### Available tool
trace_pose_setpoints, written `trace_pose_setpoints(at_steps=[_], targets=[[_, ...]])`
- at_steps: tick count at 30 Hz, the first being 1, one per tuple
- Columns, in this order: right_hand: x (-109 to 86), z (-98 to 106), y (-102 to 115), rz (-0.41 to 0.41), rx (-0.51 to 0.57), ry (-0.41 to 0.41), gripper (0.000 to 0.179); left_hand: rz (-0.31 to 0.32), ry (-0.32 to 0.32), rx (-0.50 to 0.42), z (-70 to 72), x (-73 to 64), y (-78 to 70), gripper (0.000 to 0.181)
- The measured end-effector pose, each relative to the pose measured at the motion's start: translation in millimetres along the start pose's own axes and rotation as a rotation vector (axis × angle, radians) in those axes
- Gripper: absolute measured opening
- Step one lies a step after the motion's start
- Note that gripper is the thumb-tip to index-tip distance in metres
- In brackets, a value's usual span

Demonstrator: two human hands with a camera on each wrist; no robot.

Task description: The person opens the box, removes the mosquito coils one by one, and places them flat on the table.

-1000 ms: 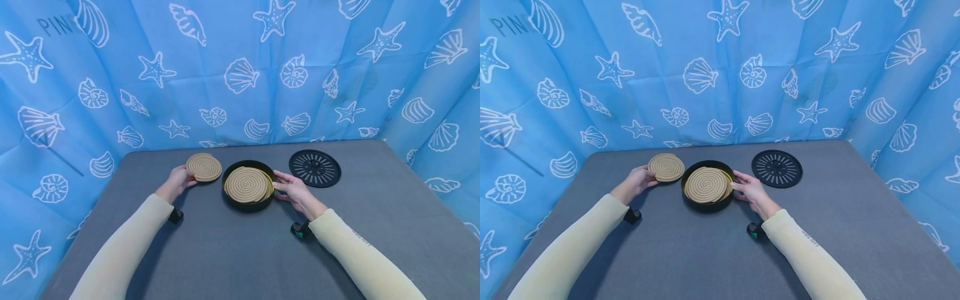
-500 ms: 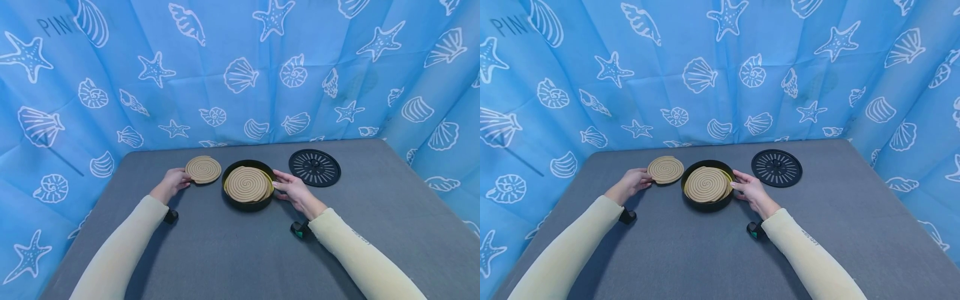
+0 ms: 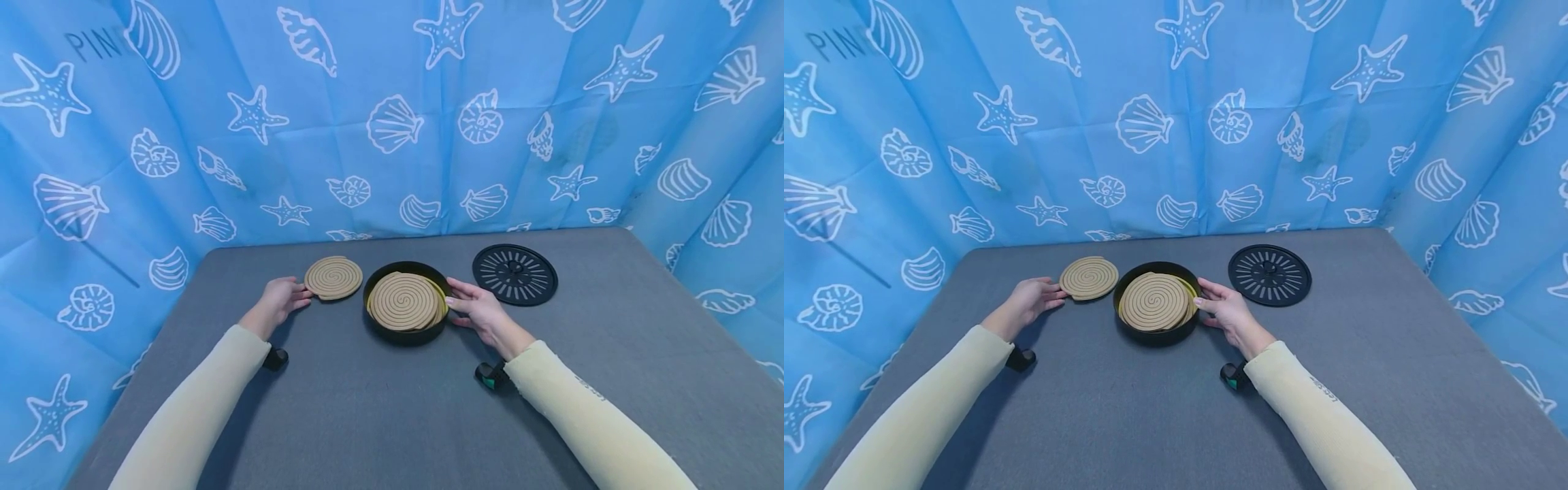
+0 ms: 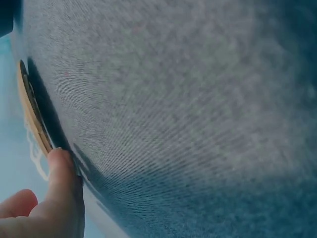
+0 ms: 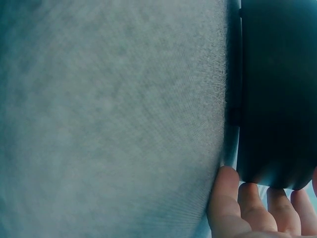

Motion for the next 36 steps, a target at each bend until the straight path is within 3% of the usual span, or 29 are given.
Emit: trace_pose_setpoints(at_steps=[9,19,36], targets=[[0.9,-2.7,1.2,0.004,-0.006,0.004,0.055,0.006,-0.004,-0.004,1.9,-8.9,-1.2,0.057],[1.9,-3.1,-1.6,0.023,-0.017,0.02,0.056,-0.039,0.021,0.025,6.3,-21.3,0.6,0.056],[-1.3,-2.5,-0.8,0.026,-0.014,0.008,0.055,-0.158,0.092,0.1,-15.4,-69.1,-0.8,0.049]])
Point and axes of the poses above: each hand's wrist, its own x-axis towards the middle knuckle, its own z-axis out of the back of the hand, y = z × x, the point moved 3 cm from there along x, towards the middle knuckle, and after that the axes turned 1 degree about -z, right-handed, at the moved point
